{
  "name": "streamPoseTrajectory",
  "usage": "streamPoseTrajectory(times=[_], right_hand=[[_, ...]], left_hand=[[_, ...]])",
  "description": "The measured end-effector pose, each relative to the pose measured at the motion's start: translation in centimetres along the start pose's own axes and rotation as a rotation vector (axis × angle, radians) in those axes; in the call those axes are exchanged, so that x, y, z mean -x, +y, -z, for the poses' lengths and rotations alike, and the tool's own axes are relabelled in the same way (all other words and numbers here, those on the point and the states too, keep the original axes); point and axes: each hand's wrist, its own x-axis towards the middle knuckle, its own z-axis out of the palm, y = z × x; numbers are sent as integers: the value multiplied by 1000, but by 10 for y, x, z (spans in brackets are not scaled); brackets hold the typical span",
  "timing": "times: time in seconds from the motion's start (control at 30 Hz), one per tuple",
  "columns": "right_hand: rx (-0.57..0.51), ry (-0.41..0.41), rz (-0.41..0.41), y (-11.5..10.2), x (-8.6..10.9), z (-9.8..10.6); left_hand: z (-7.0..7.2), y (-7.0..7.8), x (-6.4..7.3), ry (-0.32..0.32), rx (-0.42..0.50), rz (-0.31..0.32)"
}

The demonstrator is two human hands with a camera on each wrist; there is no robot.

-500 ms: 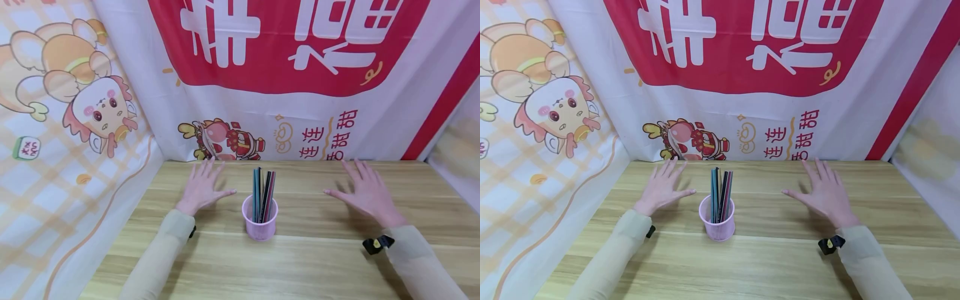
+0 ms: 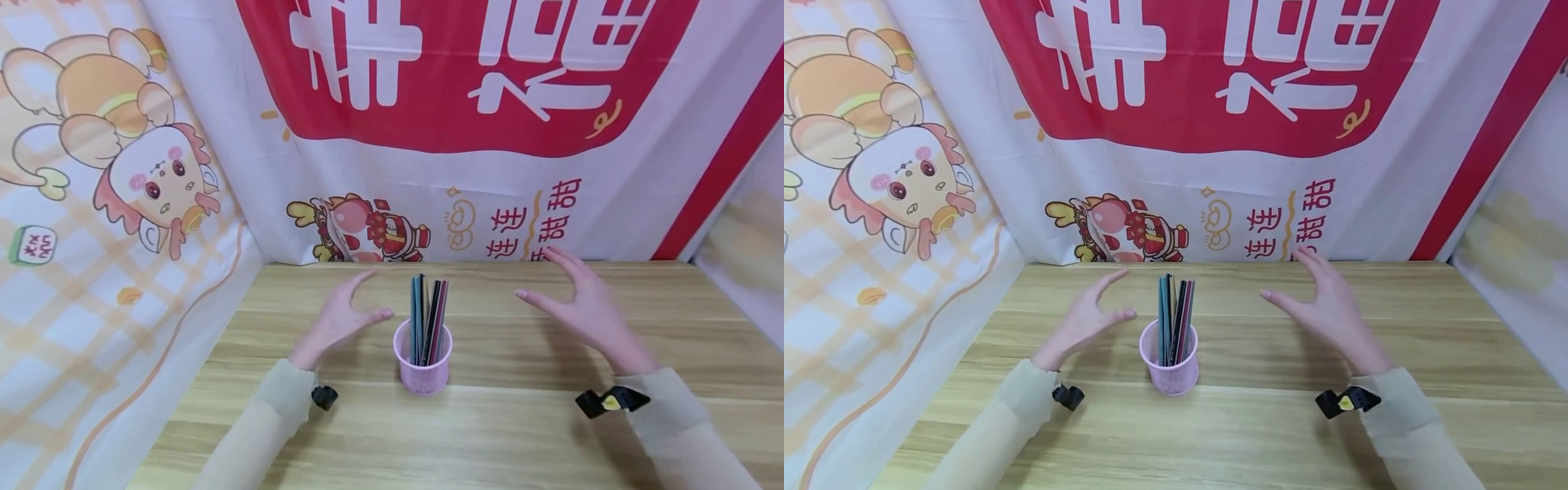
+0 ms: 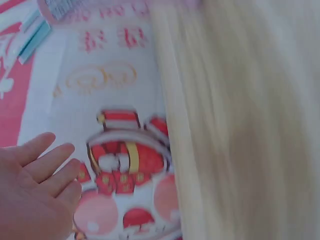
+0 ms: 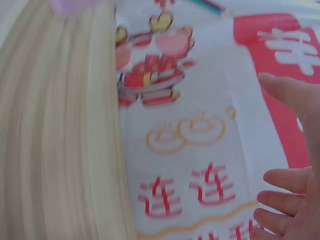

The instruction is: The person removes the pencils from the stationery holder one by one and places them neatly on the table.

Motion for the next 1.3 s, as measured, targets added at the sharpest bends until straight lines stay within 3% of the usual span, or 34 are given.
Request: streamPoseTrajectory(times=[0.1, 0.23, 0.47, 0.7, 0.97, 1.3], right_hand=[[-95, 11, 17, -13, 4, -5], [-220, 4, 60, -26, 9, -17], [-316, -67, 132, -41, 17, -48], [-323, -155, 222, -50, 21, -82], [-421, -201, 204, -54, 20, -99], [-466, -176, 163, -58, 11, -109]], left_hand=[[-9, 9, 12, -14, 136, 9], [-23, 14, 22, -76, 251, -29], [-41, 13, 35, -203, 304, -75], [-48, 13, 42, -197, 322, -61], [-50, 14, 44, -197, 446, -10], [-59, 17, 36, -175, 437, -31]])
